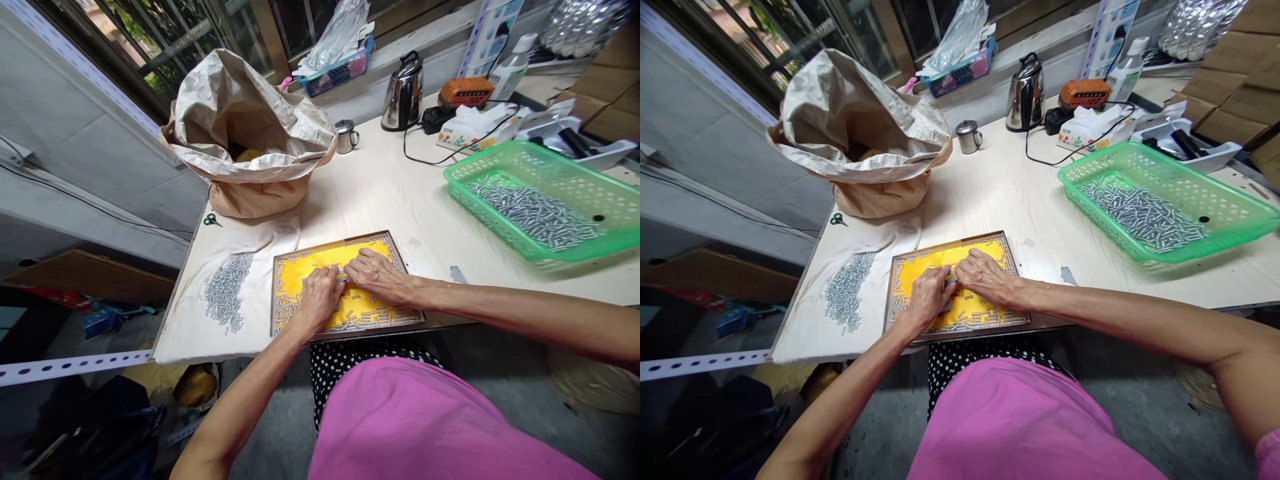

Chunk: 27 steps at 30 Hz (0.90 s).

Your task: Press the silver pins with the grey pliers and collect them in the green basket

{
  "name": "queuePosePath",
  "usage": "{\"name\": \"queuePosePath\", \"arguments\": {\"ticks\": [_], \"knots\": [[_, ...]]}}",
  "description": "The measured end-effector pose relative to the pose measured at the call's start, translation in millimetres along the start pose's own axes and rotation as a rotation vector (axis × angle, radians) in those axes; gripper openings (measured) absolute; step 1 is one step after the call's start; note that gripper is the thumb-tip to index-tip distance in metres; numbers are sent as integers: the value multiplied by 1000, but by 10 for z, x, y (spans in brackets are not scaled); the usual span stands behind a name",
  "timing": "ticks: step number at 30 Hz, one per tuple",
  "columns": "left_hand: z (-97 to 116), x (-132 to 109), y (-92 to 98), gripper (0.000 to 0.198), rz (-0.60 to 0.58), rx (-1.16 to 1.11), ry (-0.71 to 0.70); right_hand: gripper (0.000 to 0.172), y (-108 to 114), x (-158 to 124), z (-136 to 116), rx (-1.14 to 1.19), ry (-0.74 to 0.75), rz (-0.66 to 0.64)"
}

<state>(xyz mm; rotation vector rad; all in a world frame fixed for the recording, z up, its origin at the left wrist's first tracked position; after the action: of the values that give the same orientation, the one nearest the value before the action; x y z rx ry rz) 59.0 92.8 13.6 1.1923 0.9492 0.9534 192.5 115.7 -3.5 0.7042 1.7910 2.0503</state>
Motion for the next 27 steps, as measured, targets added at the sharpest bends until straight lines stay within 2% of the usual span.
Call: {"name": "queuePosePath", "arguments": {"ticks": [3, 5, 7, 9, 11, 14, 17, 19, 20, 21, 23, 25, 27], "knots": [[13, -20, 8, 48, 104, -53, -55, 22, 97, -61, 85, 87, -52, 78], [53, -81, 41, 48, 205, -50, -147, 41, 206, -118, 154, 158, -55, 150], [124, -156, 79, 34, 252, 0, -268, 54, 290, -177, 265, 203, -55, 188], [208, -209, 118, 26, 241, 67, -360, 54, 306, -219, 446, 206, -92, 200], [303, -223, 158, 31, 209, 119, -432, 50, 253, -227, 659, 193, -131, 204], [443, -187, 216, 36, 168, 153, -527, 55, 119, -183, 898, 229, -102, 155], [434, -170, 285, 34, 191, 142, -513, 54, 75, -179, 1030, 268, -114, 143], [242, -244, 350, 31, 264, 113, -395, 55, 91, -246, 1109, 289, -173, 168], [68, -322, 390, 30, 323, 95, -278, 56, 96, -301, 1157, 305, -215, 180], [-151, -433, 427, 29, 382, 80, -133, 58, 91, -364, 1209, 326, -261, 189], [-698, -758, 481, 25, 489, 82, 269, 63, 37, -493, 1306, 394, -334, 174], [-1209, -1131, 457, 25, 444, 153, 575, 66, -60, -579, 1347, 486, -344, 118], [-1604, -1449, 370, 26, 298, 223, 757, 63, -136, -599, 1312, 548, -302, 94]]}}
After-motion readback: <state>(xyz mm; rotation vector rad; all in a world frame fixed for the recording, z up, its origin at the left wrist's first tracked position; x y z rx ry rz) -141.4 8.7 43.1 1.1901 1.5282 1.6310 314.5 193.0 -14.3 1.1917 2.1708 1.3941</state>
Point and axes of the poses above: each hand's wrist, its own x-axis towards the middle knuckle, its own y-axis out of the back of the hand, z = x × y, the point moved 4 cm from there along x, towards the middle knuckle, and after that the axes turned 2 degrees about -z, right-handed, at the moved point
